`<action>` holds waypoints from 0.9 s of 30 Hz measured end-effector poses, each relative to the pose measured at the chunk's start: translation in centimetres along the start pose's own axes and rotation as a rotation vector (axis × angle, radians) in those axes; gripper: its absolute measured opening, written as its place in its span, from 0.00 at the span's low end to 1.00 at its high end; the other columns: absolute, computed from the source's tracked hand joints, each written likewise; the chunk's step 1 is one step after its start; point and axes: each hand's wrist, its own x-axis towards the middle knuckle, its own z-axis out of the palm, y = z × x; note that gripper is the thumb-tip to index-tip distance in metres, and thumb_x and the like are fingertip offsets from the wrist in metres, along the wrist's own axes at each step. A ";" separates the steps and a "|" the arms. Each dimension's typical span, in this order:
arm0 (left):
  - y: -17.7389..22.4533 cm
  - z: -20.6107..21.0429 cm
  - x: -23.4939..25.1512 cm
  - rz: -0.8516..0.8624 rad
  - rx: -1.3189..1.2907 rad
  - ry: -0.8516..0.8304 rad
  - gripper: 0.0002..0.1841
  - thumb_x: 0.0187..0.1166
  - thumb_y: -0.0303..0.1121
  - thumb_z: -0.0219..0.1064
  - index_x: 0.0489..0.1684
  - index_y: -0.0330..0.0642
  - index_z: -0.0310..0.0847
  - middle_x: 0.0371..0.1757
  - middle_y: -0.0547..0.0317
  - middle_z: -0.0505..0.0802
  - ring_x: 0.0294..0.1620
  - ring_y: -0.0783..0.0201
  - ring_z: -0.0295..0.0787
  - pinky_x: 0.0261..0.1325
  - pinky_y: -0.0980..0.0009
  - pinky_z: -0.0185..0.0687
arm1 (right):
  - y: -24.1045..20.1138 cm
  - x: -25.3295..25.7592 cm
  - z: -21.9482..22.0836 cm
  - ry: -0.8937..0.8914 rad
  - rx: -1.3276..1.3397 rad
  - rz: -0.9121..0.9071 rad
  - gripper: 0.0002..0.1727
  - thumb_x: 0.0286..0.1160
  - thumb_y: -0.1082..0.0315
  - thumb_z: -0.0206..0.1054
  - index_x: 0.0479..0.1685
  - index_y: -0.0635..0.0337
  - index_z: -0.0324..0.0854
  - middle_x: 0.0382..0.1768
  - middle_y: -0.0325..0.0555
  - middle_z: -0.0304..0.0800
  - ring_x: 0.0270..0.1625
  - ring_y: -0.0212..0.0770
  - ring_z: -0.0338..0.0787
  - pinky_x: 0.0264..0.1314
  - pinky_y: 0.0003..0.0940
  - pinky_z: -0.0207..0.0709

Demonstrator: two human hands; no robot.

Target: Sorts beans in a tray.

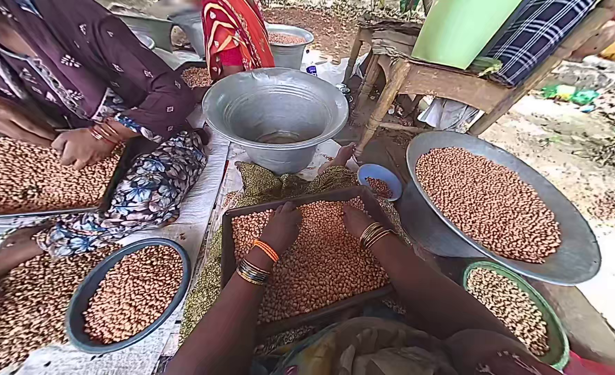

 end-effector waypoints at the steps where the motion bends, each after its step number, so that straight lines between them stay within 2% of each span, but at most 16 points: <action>1: 0.2 0.1 0.1 0.014 -0.011 0.005 0.13 0.82 0.27 0.62 0.59 0.39 0.87 0.77 0.44 0.81 0.82 0.44 0.73 0.83 0.42 0.65 | -1.6 -0.9 0.9 -0.067 -0.103 0.012 0.26 0.88 0.72 0.52 0.84 0.72 0.63 0.74 0.71 0.79 0.76 0.66 0.82 0.77 0.64 0.73; 3: 0.3 0.5 0.2 0.066 -0.039 0.049 0.13 0.83 0.26 0.61 0.60 0.40 0.87 0.75 0.45 0.84 0.81 0.45 0.74 0.84 0.42 0.64 | -3.6 -2.0 2.6 -0.155 -0.176 -0.088 0.30 0.85 0.74 0.57 0.86 0.72 0.59 0.74 0.73 0.78 0.74 0.70 0.82 0.73 0.68 0.75; 6: -0.2 1.1 0.3 0.144 -0.075 0.145 0.15 0.82 0.24 0.59 0.61 0.37 0.87 0.72 0.41 0.86 0.79 0.40 0.77 0.82 0.39 0.65 | -3.8 -1.7 4.2 -0.317 -0.121 -0.497 0.29 0.89 0.72 0.56 0.87 0.71 0.61 0.79 0.72 0.74 0.80 0.67 0.78 0.83 0.63 0.67; 7: -0.2 1.3 0.4 0.149 -0.084 0.162 0.15 0.82 0.23 0.59 0.61 0.36 0.87 0.71 0.40 0.86 0.79 0.40 0.77 0.83 0.40 0.65 | -3.5 -1.8 4.1 -0.378 -0.069 -0.615 0.26 0.91 0.71 0.55 0.86 0.71 0.64 0.75 0.72 0.78 0.76 0.66 0.81 0.80 0.62 0.69; 8: -0.3 1.6 0.4 0.159 -0.099 0.173 0.15 0.82 0.24 0.59 0.60 0.35 0.87 0.71 0.39 0.86 0.79 0.39 0.77 0.83 0.40 0.64 | -3.1 -2.2 3.7 -0.428 -0.023 -0.691 0.23 0.91 0.71 0.55 0.81 0.70 0.70 0.65 0.71 0.85 0.63 0.62 0.88 0.70 0.58 0.76; 9: -0.4 2.1 0.3 0.181 -0.114 0.185 0.14 0.82 0.25 0.59 0.59 0.35 0.87 0.70 0.39 0.87 0.78 0.39 0.77 0.83 0.40 0.65 | -2.3 -2.3 3.1 -0.455 0.028 -0.720 0.20 0.92 0.70 0.55 0.76 0.69 0.75 0.52 0.64 0.88 0.47 0.52 0.88 0.55 0.49 0.81; 10: -0.4 2.5 0.3 0.213 -0.130 0.182 0.14 0.82 0.27 0.61 0.59 0.35 0.88 0.69 0.39 0.87 0.78 0.39 0.77 0.84 0.41 0.64 | -1.2 -2.2 2.3 -0.456 0.095 -0.692 0.18 0.93 0.69 0.55 0.72 0.67 0.78 0.42 0.55 0.87 0.34 0.41 0.81 0.42 0.39 0.77; 11: -0.3 2.9 0.2 0.257 -0.146 0.163 0.14 0.82 0.30 0.63 0.59 0.36 0.88 0.70 0.40 0.87 0.79 0.40 0.77 0.85 0.42 0.63 | 0.0 -2.0 1.2 -0.414 0.161 -0.631 0.16 0.92 0.68 0.55 0.68 0.67 0.80 0.39 0.52 0.85 0.31 0.35 0.77 0.39 0.34 0.75; 13: 0.3 3.9 0.0 0.383 -0.163 0.083 0.15 0.78 0.32 0.69 0.59 0.39 0.90 0.71 0.41 0.88 0.80 0.41 0.76 0.86 0.42 0.62 | 2.7 -1.1 -1.0 -0.206 0.227 -0.456 0.15 0.88 0.68 0.60 0.63 0.68 0.82 0.46 0.54 0.88 0.38 0.38 0.82 0.46 0.38 0.79; 15: 1.5 5.0 -0.1 0.511 -0.141 -0.056 0.16 0.76 0.36 0.73 0.58 0.40 0.91 0.68 0.42 0.89 0.79 0.41 0.77 0.86 0.40 0.61 | 5.0 -0.1 -2.2 -0.009 0.204 -0.300 0.15 0.81 0.71 0.65 0.60 0.70 0.84 0.55 0.61 0.89 0.53 0.50 0.88 0.62 0.49 0.79; 16: 2.1 5.7 0.1 0.567 -0.103 -0.121 0.14 0.77 0.37 0.73 0.55 0.40 0.92 0.65 0.43 0.91 0.76 0.41 0.79 0.82 0.38 0.65 | 5.7 0.2 -2.4 0.035 0.183 -0.262 0.15 0.79 0.72 0.66 0.59 0.71 0.85 0.56 0.63 0.89 0.58 0.53 0.88 0.68 0.53 0.77; 17: 2.6 6.1 0.3 0.584 -0.061 -0.198 0.13 0.79 0.37 0.70 0.55 0.41 0.92 0.64 0.43 0.90 0.76 0.40 0.79 0.81 0.36 0.65 | 6.1 0.4 -2.4 0.051 0.155 -0.241 0.14 0.77 0.73 0.67 0.58 0.71 0.85 0.55 0.63 0.89 0.59 0.54 0.87 0.68 0.54 0.76; 20: 3.4 5.3 0.3 0.478 -0.012 -0.294 0.13 0.80 0.36 0.69 0.56 0.40 0.91 0.68 0.42 0.88 0.81 0.39 0.74 0.86 0.35 0.57 | 6.1 1.3 -1.8 0.045 0.044 -0.196 0.18 0.74 0.73 0.70 0.62 0.65 0.87 0.54 0.63 0.91 0.59 0.58 0.88 0.70 0.59 0.76; 23: 2.9 3.9 0.4 0.331 0.133 -0.231 0.15 0.77 0.33 0.70 0.58 0.38 0.89 0.70 0.40 0.87 0.82 0.37 0.71 0.84 0.35 0.60 | 5.5 1.8 -1.6 0.038 -0.028 -0.207 0.16 0.79 0.68 0.68 0.60 0.67 0.88 0.58 0.65 0.91 0.65 0.61 0.87 0.75 0.61 0.72; 25: 2.3 2.8 0.3 0.190 0.178 -0.195 0.17 0.76 0.30 0.69 0.62 0.38 0.87 0.75 0.41 0.84 0.86 0.38 0.68 0.85 0.35 0.57 | 5.2 2.0 -1.5 0.028 -0.067 -0.212 0.16 0.82 0.66 0.66 0.59 0.67 0.87 0.59 0.65 0.90 0.67 0.61 0.87 0.76 0.61 0.72; 27: 1.4 1.9 0.3 0.059 0.184 -0.115 0.18 0.76 0.27 0.67 0.64 0.39 0.87 0.76 0.43 0.85 0.86 0.39 0.68 0.85 0.36 0.57 | 4.9 2.0 -1.3 0.021 -0.085 -0.205 0.16 0.82 0.65 0.65 0.60 0.66 0.88 0.61 0.64 0.90 0.69 0.62 0.86 0.75 0.63 0.72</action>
